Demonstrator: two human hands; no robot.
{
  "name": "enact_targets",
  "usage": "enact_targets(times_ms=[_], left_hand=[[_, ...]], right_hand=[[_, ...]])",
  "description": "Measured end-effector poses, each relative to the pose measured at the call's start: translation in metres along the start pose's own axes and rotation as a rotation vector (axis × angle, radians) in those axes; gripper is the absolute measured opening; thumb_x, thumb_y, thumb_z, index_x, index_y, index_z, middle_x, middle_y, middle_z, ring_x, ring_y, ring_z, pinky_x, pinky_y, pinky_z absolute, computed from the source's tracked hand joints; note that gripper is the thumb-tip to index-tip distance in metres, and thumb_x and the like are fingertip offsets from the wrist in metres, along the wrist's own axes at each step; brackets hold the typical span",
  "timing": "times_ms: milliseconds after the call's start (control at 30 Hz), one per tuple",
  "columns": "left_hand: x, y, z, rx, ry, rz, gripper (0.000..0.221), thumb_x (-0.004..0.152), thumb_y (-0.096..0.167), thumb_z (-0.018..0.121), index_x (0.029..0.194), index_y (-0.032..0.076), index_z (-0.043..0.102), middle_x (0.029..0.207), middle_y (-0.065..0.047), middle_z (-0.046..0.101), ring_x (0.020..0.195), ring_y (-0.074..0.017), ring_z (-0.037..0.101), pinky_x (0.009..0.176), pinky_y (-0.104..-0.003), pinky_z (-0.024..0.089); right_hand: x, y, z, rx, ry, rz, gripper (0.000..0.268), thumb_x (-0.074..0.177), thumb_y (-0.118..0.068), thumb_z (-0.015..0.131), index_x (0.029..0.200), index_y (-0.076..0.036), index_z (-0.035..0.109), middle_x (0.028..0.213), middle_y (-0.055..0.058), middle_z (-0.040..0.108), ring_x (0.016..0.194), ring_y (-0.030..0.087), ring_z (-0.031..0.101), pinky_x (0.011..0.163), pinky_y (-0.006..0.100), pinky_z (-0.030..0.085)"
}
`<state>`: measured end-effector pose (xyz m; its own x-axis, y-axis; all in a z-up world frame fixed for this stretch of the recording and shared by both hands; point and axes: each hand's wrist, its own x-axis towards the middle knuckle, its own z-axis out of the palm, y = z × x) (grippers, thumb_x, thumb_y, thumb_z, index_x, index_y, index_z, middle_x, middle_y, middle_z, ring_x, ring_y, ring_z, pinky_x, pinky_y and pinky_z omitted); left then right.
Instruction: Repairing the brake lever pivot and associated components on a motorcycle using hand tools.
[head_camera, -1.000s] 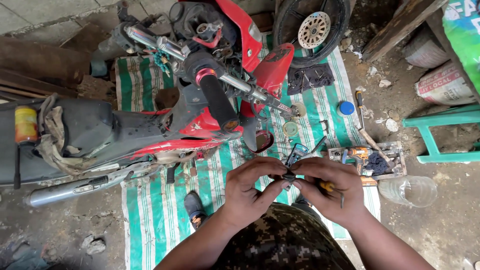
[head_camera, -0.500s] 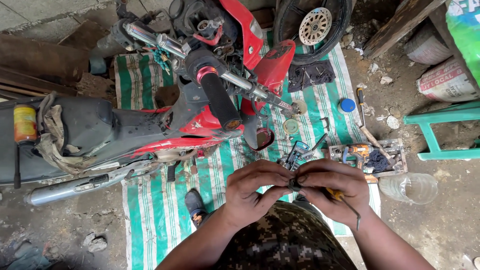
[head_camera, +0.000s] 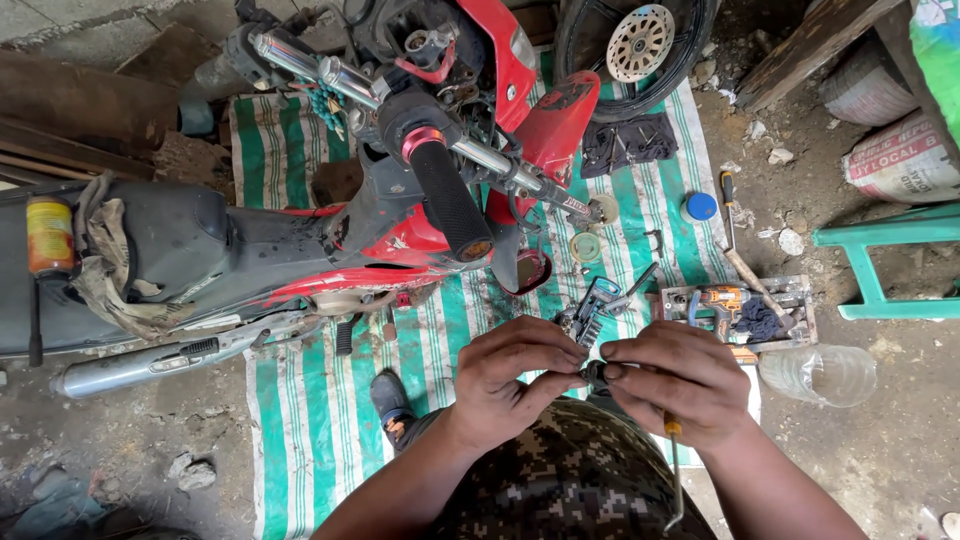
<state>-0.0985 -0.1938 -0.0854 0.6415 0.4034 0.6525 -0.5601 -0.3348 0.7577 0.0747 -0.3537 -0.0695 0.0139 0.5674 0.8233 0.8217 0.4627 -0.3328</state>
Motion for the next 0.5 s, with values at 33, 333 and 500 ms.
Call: enact_targets(times_ms=[33, 333, 500], left_hand=[[-0.001, 0.000, 0.000, 0.000, 0.001, -0.002, 0.022, 0.103, 0.013, 0.085, 0.121, 0.012, 0.072, 0.116, -0.012, 0.079, 0.107, -0.0302, 0.081, 0.096, -0.043, 0.072], [-0.003, -0.004, -0.001, 0.173, -0.075, -0.181, 0.027, 0.106, 0.021, 0.082, 0.131, 0.014, 0.076, 0.119, -0.010, 0.079, 0.108, -0.0279, 0.081, 0.096, -0.042, 0.070], [0.007, 0.004, 0.005, 0.064, 0.036, -0.281, 0.022, 0.101, 0.009, 0.084, 0.123, 0.011, 0.084, 0.105, -0.014, 0.082, 0.092, -0.0294, 0.077, 0.071, -0.040, 0.066]], right_hand=[[-0.003, 0.001, 0.001, 0.001, -0.001, 0.001, 0.014, 0.099, -0.014, 0.083, 0.109, -0.010, 0.074, 0.109, 0.012, 0.078, 0.087, 0.024, 0.086, 0.070, 0.035, 0.072], [-0.005, -0.017, 0.011, 0.240, 0.045, 0.590, 0.016, 0.095, -0.018, 0.081, 0.102, -0.004, 0.078, 0.104, 0.018, 0.083, 0.089, 0.027, 0.087, 0.085, 0.034, 0.071], [-0.004, -0.011, 0.017, 0.409, 0.161, 0.658, 0.013, 0.085, 0.000, 0.087, 0.094, 0.004, 0.078, 0.071, 0.015, 0.070, 0.059, 0.019, 0.063, 0.053, 0.033, 0.056]])
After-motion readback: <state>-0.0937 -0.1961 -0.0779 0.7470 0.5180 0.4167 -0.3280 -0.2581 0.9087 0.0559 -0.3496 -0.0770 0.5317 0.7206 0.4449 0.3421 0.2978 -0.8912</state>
